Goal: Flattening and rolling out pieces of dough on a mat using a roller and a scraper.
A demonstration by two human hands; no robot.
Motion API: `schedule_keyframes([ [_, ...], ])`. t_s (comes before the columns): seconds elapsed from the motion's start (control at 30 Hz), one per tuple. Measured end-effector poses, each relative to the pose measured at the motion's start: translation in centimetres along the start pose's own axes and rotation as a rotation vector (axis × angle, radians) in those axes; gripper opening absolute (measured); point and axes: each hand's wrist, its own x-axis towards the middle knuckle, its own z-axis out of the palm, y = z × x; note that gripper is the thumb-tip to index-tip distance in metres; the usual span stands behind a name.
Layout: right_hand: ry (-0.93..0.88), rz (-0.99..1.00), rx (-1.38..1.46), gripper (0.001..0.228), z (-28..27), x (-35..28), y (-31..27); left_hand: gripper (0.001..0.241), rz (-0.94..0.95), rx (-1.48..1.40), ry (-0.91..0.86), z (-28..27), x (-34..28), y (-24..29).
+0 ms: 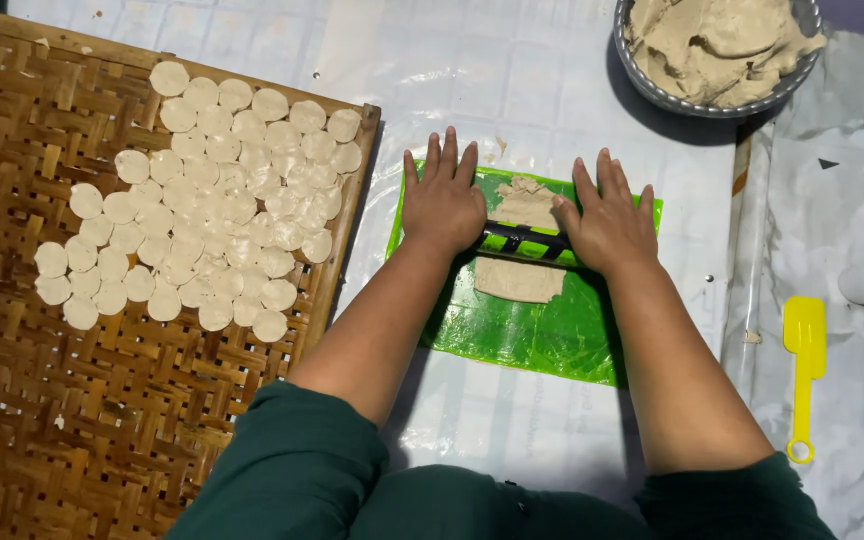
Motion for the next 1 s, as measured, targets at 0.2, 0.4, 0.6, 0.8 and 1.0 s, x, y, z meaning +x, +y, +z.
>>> schedule_keyframes([
  [0.2, 0.067, -0.041, -0.062, 0.066, 1.2, -4.7, -0.5, 0.047, 0.077, -0.051, 0.168, 0.5, -5.8, -0.1],
  [0.4, 0.305, -0.165, -0.087, 0.069, 3.4, -9.1, -0.4, 0.044, 0.193, -0.139, 0.35, 2.0, -10.8, -0.9],
  [0.6, 0.38, -0.207, -0.013, 0.074, 4.4, -14.1, -1.0, 0.049, 0.239, -0.161, 0.333, 1.7, -15.9, -1.1],
  [0.8, 0.442, -0.231, -0.007, 0.085, 5.7, -15.3, -0.7, 0.05, 0.218, -0.211, 0.322, 1.7, -16.3, -1.2],
  [1.0, 0.239, -0.09, -0.095, 0.076, 3.3, -8.1, -0.5, 0.048, 0.13, -0.099, 0.281, 1.6, -9.1, -0.6],
])
